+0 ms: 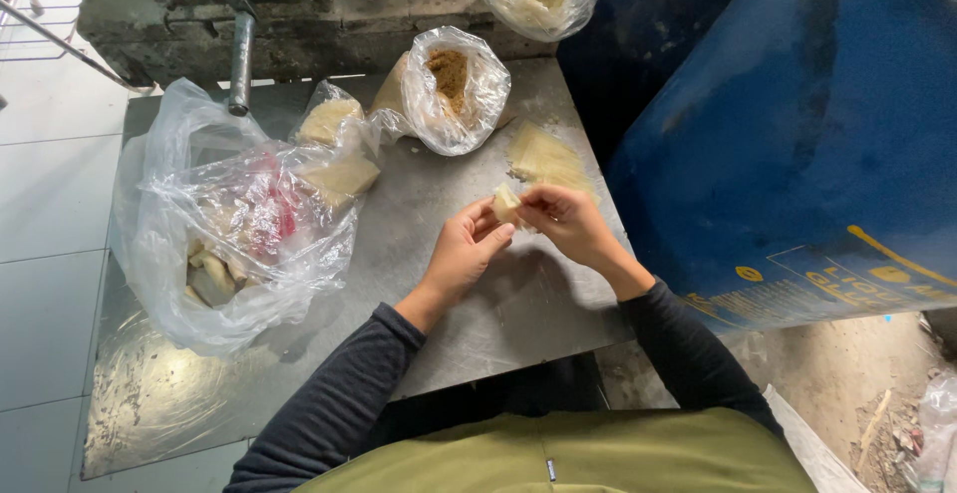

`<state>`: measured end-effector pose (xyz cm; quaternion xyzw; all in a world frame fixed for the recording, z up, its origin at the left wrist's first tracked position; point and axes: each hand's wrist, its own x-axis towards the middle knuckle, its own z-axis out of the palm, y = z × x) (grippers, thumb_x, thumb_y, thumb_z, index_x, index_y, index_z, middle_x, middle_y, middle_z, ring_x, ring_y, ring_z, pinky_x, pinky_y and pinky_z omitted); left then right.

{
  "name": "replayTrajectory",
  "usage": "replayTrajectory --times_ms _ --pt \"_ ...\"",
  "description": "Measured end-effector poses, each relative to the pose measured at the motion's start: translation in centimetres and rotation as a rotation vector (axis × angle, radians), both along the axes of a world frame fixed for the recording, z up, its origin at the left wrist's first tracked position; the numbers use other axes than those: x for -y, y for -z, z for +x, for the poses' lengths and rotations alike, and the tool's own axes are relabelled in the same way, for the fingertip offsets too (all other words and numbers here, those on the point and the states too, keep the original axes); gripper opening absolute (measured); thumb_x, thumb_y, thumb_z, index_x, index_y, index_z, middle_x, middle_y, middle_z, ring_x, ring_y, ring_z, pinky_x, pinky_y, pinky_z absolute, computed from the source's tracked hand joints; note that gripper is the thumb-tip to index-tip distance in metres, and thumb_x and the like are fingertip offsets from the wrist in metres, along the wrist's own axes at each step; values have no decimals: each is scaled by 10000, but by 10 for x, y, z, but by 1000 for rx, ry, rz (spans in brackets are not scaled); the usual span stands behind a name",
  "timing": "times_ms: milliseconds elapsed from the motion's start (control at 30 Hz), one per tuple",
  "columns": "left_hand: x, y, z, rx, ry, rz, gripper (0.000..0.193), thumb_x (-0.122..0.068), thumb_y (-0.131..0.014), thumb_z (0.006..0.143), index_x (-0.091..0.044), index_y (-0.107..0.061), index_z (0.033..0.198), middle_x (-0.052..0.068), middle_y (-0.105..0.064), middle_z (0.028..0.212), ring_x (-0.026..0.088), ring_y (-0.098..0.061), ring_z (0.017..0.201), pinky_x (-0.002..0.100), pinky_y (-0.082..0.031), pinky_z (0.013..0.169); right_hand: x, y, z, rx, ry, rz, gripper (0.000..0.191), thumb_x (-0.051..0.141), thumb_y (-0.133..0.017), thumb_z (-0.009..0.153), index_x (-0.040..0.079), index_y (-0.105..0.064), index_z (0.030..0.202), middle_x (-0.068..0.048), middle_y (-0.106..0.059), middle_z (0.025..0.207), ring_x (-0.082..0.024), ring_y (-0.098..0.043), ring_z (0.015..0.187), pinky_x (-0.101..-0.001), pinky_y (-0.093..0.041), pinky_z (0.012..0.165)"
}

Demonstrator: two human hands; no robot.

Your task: The person sits at a metal table and wraps filled dough rolls by hand. They take thin dough wrappers, place brown filling from a plastic-lined container onto a wrapper, fold and roll the dough around the filling, and place the finished rolls into a plastic bag, repeating the cycle.

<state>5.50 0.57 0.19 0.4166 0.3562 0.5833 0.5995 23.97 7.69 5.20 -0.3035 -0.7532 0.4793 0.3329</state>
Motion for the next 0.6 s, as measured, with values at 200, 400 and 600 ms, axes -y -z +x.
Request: replayTrajectory --times_ms 200,400,600 --pt "-1 -3 -5 -79 -107 -87 281 -169 -690 984 7 -690 1202 41 -741 1018 97 -694 903 277 -610 780 -17 10 22 -181 4 -399 108 103 -700 960 55 -704 1056 27 -698 913 -39 -628 786 -215 -498 681" --pt "1 -8 -12 47 -126 -111 221 -200 -703 974 -38 -665 1120 29 -735 1007 96 -702 919 279 -599 810 -27 -12 48 90 394 164 81 75 -770 925 58 -743 999 3 -667 944 -98 -571 769 -246 -464 674" --pt "2 -12 -12 10 -166 -97 240 -225 -706 977 -47 -650 1129 24 -734 1020 90 -701 921 287 -583 829 -12 -28 54 512 248 479 106 52 -800 805 70 -785 909 -65 -669 907 -214 -641 874 -335 -522 742"
